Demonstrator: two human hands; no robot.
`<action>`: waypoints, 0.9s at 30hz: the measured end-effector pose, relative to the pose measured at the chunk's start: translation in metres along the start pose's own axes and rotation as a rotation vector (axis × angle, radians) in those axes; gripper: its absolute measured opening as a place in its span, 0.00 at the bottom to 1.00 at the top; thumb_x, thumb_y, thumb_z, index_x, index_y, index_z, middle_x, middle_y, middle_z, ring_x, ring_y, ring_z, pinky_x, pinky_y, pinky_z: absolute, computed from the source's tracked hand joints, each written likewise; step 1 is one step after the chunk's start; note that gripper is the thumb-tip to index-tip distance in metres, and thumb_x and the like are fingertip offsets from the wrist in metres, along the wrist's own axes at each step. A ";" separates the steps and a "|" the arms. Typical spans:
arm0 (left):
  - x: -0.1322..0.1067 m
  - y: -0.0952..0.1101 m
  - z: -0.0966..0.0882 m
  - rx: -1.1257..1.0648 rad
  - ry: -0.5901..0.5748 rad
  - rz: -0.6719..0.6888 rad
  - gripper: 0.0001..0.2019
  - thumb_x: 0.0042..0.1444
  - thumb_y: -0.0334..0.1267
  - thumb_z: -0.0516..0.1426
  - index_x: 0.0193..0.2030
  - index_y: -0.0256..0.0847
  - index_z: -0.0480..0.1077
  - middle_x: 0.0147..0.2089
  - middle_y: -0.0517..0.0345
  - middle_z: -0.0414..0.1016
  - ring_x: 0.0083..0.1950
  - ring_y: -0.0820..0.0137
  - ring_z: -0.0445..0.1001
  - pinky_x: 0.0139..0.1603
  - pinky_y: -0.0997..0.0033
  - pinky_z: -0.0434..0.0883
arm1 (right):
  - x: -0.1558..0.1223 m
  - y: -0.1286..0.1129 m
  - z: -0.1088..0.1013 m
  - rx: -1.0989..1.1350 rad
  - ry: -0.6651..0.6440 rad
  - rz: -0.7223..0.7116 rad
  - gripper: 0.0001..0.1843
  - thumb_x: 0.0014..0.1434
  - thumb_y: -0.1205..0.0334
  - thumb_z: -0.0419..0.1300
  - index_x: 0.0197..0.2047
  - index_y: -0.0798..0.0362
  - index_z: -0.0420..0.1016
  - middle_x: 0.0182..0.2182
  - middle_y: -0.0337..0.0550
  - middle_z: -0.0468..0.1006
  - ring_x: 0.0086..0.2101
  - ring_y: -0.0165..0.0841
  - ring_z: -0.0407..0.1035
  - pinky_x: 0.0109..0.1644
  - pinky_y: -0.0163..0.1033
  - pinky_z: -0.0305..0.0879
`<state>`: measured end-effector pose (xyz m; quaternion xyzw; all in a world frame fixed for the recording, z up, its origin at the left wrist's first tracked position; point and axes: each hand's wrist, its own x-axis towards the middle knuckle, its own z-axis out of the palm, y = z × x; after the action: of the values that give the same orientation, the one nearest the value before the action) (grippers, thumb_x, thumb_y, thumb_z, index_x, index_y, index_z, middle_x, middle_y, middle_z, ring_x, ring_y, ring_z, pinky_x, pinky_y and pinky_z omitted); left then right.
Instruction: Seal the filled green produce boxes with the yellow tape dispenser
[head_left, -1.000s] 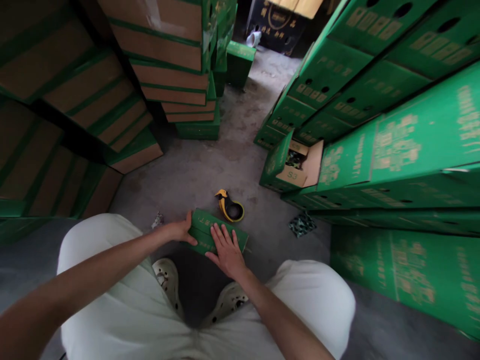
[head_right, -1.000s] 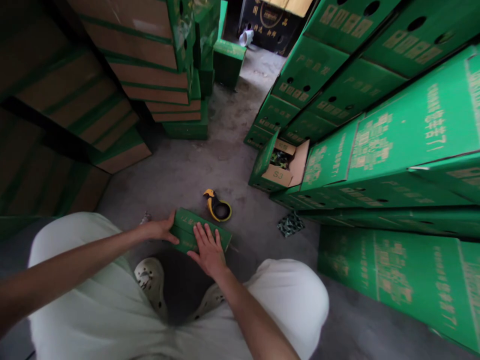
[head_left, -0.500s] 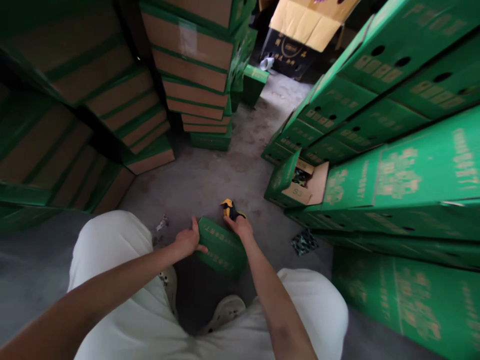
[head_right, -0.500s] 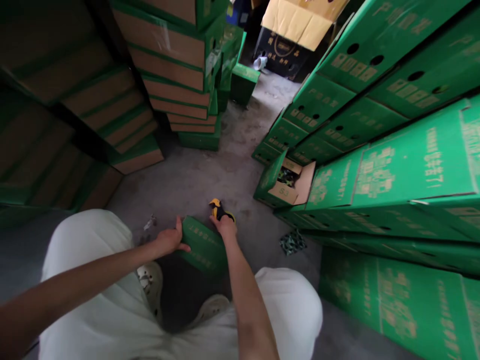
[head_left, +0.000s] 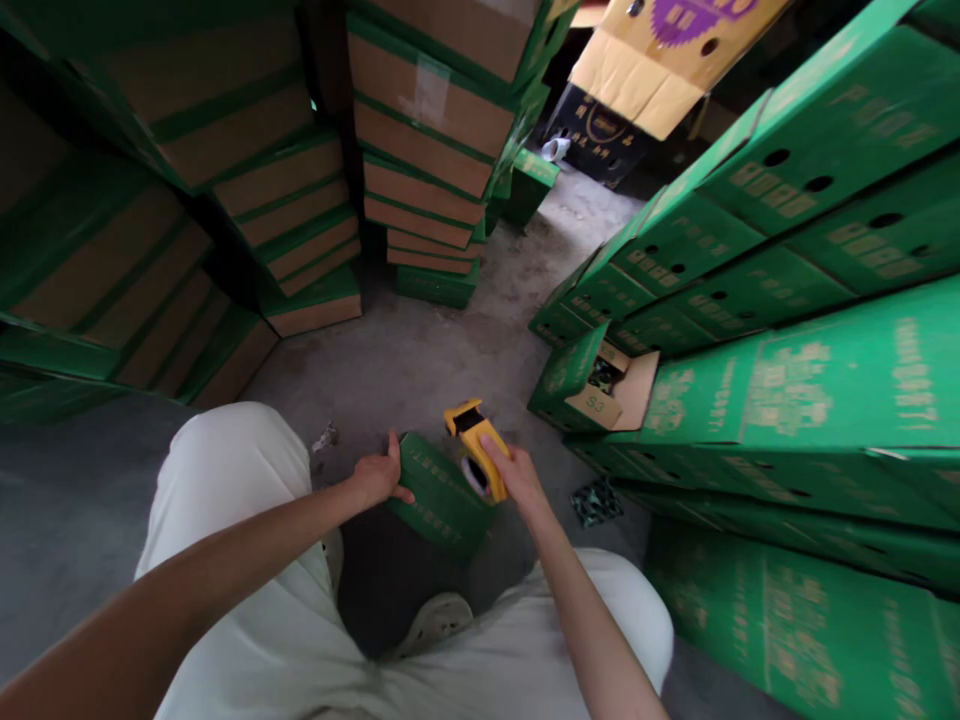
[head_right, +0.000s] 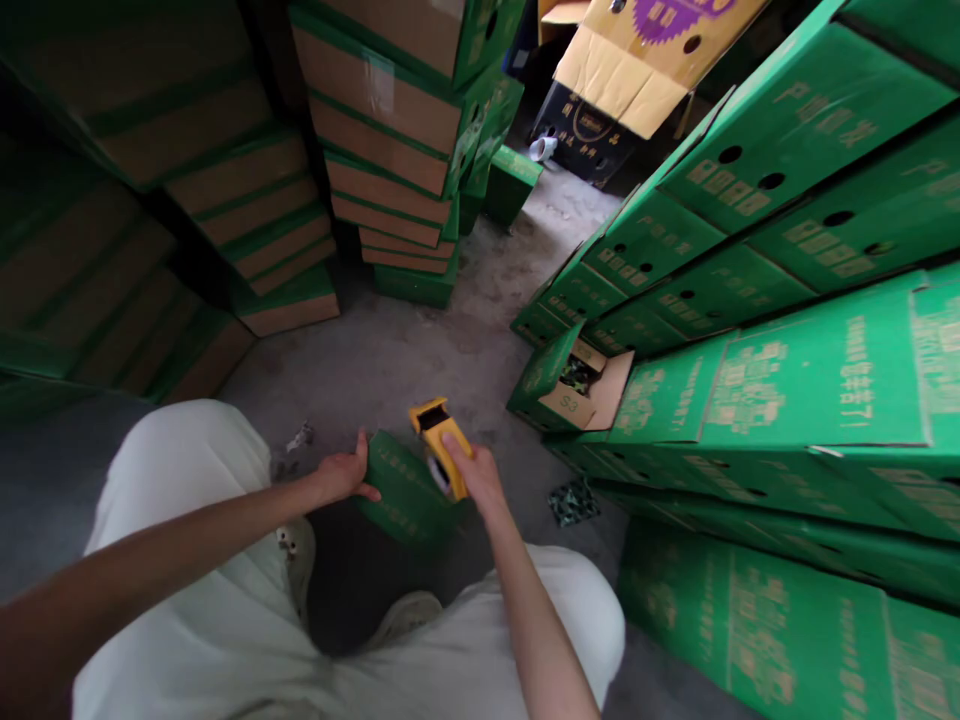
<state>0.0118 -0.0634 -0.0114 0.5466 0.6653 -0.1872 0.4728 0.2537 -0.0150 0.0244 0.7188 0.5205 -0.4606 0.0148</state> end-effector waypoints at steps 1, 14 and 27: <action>-0.001 0.000 0.000 0.028 -0.001 -0.003 0.69 0.41 0.53 0.70 0.73 0.30 0.23 0.57 0.22 0.70 0.60 0.42 0.69 0.56 0.51 0.65 | -0.017 0.002 0.004 0.123 -0.060 -0.058 0.37 0.59 0.32 0.49 0.40 0.61 0.78 0.30 0.50 0.80 0.28 0.35 0.74 0.26 0.33 0.64; -0.004 -0.022 -0.057 -0.285 0.165 0.216 0.19 0.61 0.48 0.52 0.50 0.36 0.73 0.48 0.41 0.78 0.49 0.60 0.77 0.46 0.68 0.70 | -0.054 0.024 0.039 0.228 -0.302 -0.250 0.29 0.52 0.37 0.61 0.40 0.57 0.79 0.33 0.46 0.81 0.33 0.38 0.75 0.32 0.35 0.68; -0.020 -0.003 -0.037 -1.000 -0.474 0.190 0.09 0.48 0.34 0.60 0.37 0.38 0.76 0.31 0.57 0.78 0.32 0.71 0.75 0.40 0.67 0.75 | -0.067 0.024 0.038 0.421 -0.394 -0.212 0.31 0.52 0.37 0.61 0.45 0.56 0.76 0.36 0.46 0.81 0.34 0.38 0.76 0.35 0.37 0.71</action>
<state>-0.0081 -0.0467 0.0223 0.2564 0.4964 0.0769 0.8258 0.2453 -0.0942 0.0374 0.5446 0.4731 -0.6877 -0.0820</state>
